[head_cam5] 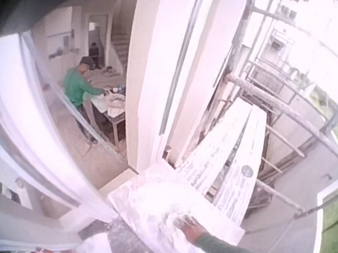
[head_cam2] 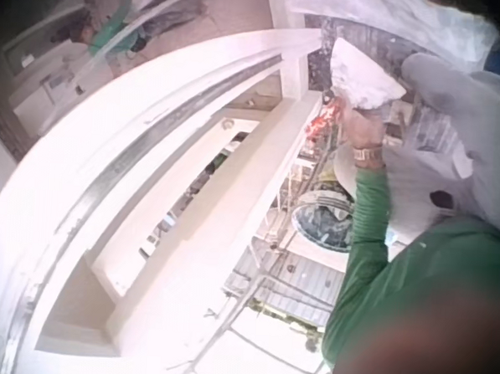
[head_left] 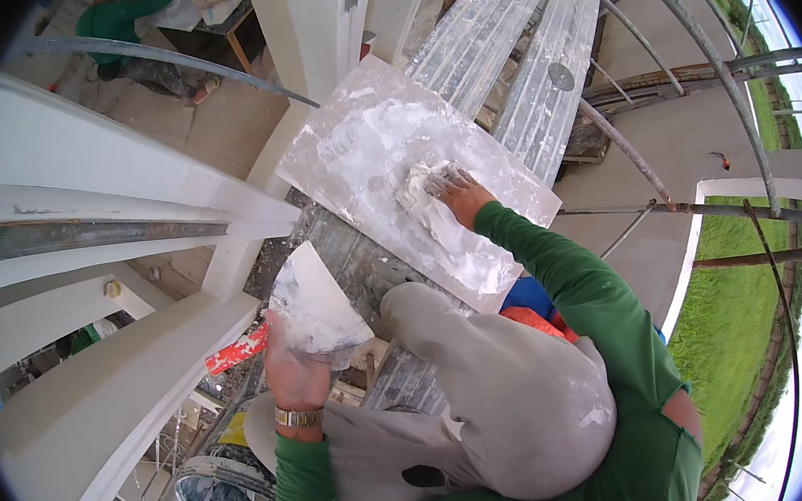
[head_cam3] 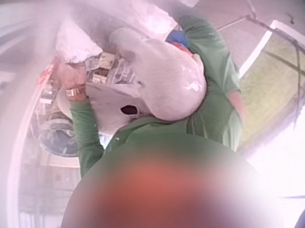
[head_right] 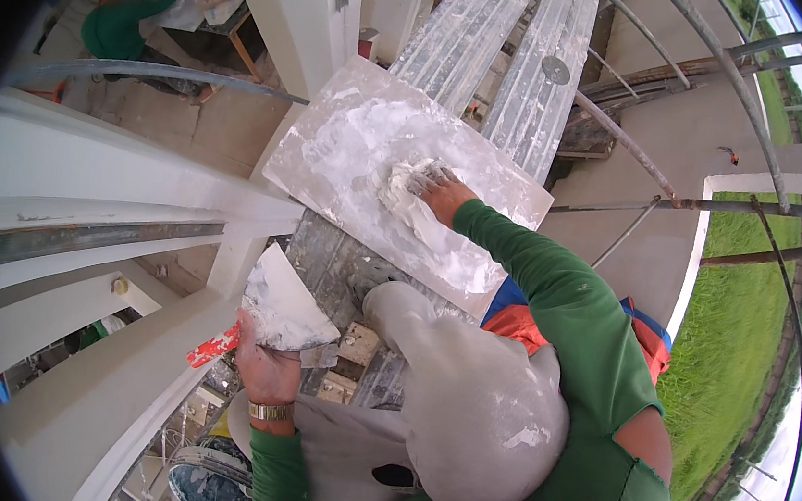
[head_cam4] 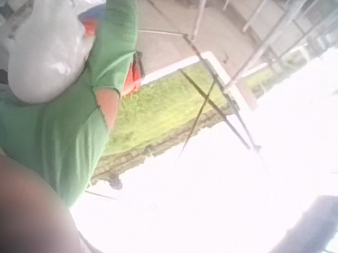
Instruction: The person scoops white plaster from a board using a trowel and applies it to a vertical wall surface. They repeatedly smooth the material along the wall's edge and corners using the trowel and a smaller putty knife.
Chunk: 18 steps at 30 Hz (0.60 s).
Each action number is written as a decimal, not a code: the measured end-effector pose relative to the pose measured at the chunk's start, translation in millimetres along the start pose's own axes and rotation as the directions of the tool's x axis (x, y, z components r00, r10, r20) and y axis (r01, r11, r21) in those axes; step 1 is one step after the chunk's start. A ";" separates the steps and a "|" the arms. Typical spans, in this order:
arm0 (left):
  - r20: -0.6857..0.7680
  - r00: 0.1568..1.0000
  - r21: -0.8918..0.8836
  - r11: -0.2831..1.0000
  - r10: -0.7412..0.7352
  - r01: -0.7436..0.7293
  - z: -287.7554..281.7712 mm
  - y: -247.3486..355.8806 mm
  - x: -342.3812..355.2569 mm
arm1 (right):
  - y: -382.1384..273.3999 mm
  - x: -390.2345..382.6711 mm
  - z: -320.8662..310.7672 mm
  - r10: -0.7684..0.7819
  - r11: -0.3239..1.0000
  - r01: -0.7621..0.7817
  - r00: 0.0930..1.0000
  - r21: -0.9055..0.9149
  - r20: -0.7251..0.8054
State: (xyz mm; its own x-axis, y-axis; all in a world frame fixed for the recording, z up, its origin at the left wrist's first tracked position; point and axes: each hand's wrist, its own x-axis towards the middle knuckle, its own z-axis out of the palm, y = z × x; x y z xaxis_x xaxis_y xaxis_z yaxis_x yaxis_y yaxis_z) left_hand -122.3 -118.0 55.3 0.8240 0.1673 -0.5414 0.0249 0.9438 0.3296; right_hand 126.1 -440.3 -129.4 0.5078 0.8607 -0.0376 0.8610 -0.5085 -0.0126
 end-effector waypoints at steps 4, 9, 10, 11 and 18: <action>-0.062 0.998 0.032 0.999 -0.014 0.016 -14.6 -0.1 5.2 | -1.7 -9.5 -26.4 -0.028 0.998 -0.009 0.822 0.061 0.569; -0.100 0.993 0.008 0.997 -0.070 0.071 -25.3 -10.2 14.1 | 29.6 9.5 -77.0 0.009 0.798 -0.425 0.718 0.428 0.696; -0.081 0.989 -0.027 0.993 -0.121 0.119 -25.3 -10.8 13.3 | 23.5 24.9 -110.1 -0.057 0.680 -0.499 0.695 0.538 0.717; -0.037 0.981 -0.061 0.980 -0.190 0.187 -18.8 -14.9 17.5 | 26.1 10.7 -109.3 -0.055 0.338 -0.635 0.724 0.695 0.688; 0.071 0.964 -0.102 0.959 -0.258 0.264 2.5 -40.3 65.4 | -68.3 6.2 -141.6 0.323 -0.723 0.066 0.912 0.688 0.252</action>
State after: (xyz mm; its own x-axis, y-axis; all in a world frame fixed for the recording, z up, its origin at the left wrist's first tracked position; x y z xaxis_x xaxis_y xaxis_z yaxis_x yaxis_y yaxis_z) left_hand -68.0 -145.8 8.5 0.8277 -0.1021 -0.5518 0.1834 0.9785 0.0941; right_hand 74.7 -396.6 12.7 0.7337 0.6144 -0.2901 -0.6096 0.4066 -0.6805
